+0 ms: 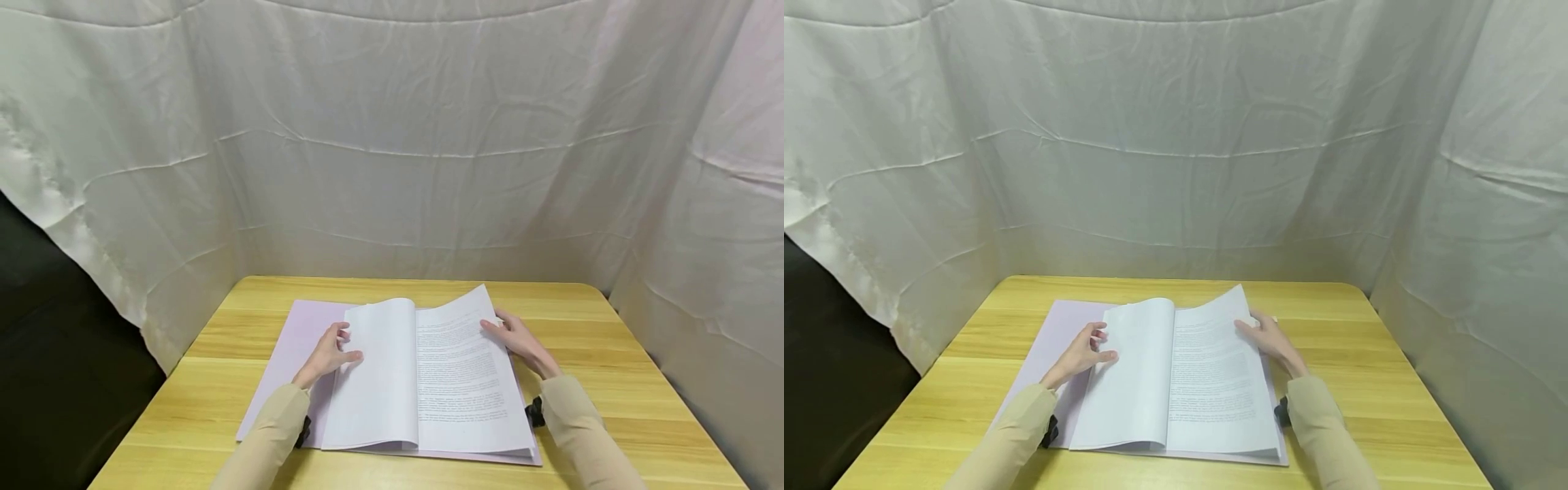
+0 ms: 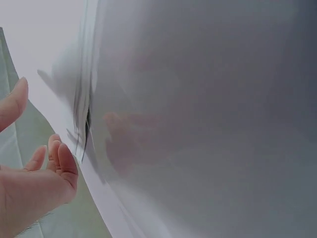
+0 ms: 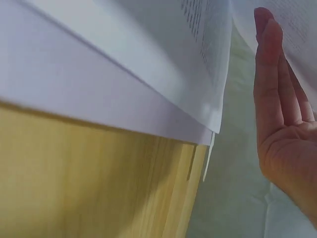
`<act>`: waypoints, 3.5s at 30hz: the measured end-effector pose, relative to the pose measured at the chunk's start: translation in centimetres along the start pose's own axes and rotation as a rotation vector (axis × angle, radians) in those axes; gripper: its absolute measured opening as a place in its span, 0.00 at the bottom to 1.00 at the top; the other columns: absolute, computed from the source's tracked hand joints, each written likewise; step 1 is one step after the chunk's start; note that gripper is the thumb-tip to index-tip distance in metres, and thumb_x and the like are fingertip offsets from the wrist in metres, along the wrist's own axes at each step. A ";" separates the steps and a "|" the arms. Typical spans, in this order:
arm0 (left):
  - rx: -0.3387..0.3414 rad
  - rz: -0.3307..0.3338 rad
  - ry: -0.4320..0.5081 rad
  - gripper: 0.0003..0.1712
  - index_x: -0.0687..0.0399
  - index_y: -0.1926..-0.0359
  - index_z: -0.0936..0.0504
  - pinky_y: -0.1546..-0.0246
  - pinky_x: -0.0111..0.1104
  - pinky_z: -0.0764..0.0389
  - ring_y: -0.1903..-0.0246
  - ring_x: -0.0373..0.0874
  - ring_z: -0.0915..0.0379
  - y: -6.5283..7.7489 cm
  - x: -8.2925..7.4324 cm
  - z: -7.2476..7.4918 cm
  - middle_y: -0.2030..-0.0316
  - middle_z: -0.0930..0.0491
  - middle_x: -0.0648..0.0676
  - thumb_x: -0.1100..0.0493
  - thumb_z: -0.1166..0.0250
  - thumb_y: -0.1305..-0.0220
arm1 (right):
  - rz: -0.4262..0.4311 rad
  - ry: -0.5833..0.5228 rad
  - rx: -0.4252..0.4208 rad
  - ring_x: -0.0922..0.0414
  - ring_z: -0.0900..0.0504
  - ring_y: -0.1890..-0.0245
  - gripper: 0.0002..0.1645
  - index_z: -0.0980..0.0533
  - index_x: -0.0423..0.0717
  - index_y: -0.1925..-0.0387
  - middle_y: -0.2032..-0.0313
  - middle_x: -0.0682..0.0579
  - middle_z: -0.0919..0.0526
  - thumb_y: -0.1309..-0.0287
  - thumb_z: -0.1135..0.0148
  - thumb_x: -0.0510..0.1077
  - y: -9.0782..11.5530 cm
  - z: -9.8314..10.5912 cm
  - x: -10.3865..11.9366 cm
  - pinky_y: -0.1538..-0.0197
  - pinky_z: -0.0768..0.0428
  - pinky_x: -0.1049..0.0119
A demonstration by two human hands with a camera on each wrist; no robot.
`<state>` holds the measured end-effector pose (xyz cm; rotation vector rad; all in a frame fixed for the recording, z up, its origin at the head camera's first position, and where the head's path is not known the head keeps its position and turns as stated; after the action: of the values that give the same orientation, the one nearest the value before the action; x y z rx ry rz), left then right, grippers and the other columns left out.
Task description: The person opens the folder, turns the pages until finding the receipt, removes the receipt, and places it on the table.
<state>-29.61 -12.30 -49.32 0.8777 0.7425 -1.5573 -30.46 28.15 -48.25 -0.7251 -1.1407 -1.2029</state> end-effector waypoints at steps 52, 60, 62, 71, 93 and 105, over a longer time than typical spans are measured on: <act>0.146 -0.037 0.377 0.44 0.63 0.25 0.43 0.29 0.52 0.32 0.29 0.64 0.37 0.6 -5.8 -3.1 0.33 0.32 0.68 0.56 0.30 0.35 | 0.088 -0.263 0.240 0.50 0.10 0.56 0.37 0.61 0.61 0.19 0.29 0.24 0.39 0.22 0.76 0.65 2.2 -4.4 4.5 0.56 0.11 0.59; 0.188 -0.046 0.432 0.40 0.65 0.26 0.43 0.31 0.47 0.28 0.32 0.62 0.32 0.3 -7.3 -4.1 0.33 0.32 0.71 0.57 0.34 0.31 | 0.086 -0.236 0.229 0.34 0.17 0.46 0.38 0.61 0.57 0.19 0.27 0.24 0.45 0.22 0.75 0.65 2.1 -4.9 4.9 0.51 0.13 0.47; 0.197 -0.056 0.435 0.39 0.65 0.26 0.42 0.31 0.47 0.27 0.33 0.63 0.31 0.3 -7.6 -4.4 0.33 0.32 0.71 0.58 0.35 0.31 | 0.086 -0.242 0.235 0.32 0.18 0.44 0.38 0.61 0.57 0.19 0.26 0.24 0.45 0.21 0.75 0.64 2.1 -5.1 5.0 0.50 0.14 0.44; 0.229 -0.075 0.442 0.36 0.63 0.27 0.40 0.30 0.50 0.30 0.31 0.62 0.33 0.0 -8.3 -5.1 0.33 0.29 0.69 0.56 0.37 0.29 | 0.092 -0.251 0.265 0.30 0.21 0.42 0.37 0.62 0.60 0.19 0.25 0.28 0.44 0.21 0.75 0.64 2.0 -5.6 5.4 0.46 0.19 0.36; 0.292 0.006 0.630 0.39 0.65 0.24 0.49 0.28 0.54 0.34 0.31 0.61 0.33 -0.2 -9.1 -5.9 0.29 0.37 0.73 0.56 0.41 0.26 | 0.110 -0.246 0.304 0.31 0.21 0.41 0.36 0.62 0.58 0.19 0.26 0.29 0.43 0.20 0.76 0.62 1.6 -6.4 5.5 0.46 0.19 0.36; 0.224 0.027 0.624 0.36 0.69 0.26 0.45 0.47 0.36 0.16 0.49 0.46 0.20 -0.4 -8.6 -5.6 0.35 0.30 0.74 0.63 0.40 0.29 | 0.124 -0.214 0.297 0.31 0.21 0.41 0.37 0.58 0.56 0.19 0.26 0.30 0.40 0.21 0.75 0.63 1.4 -6.4 5.1 0.48 0.16 0.41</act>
<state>-28.58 -3.12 -44.93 1.5704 0.9948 -1.3601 -27.50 20.99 -45.29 -0.6960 -1.3957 -0.8430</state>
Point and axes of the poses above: each hand's wrist, its own y-axis away from the middle knuckle, its own z-axis out of the back of the hand, x = y × z, the point moved 2 cm from there along -y, towards the middle knuckle
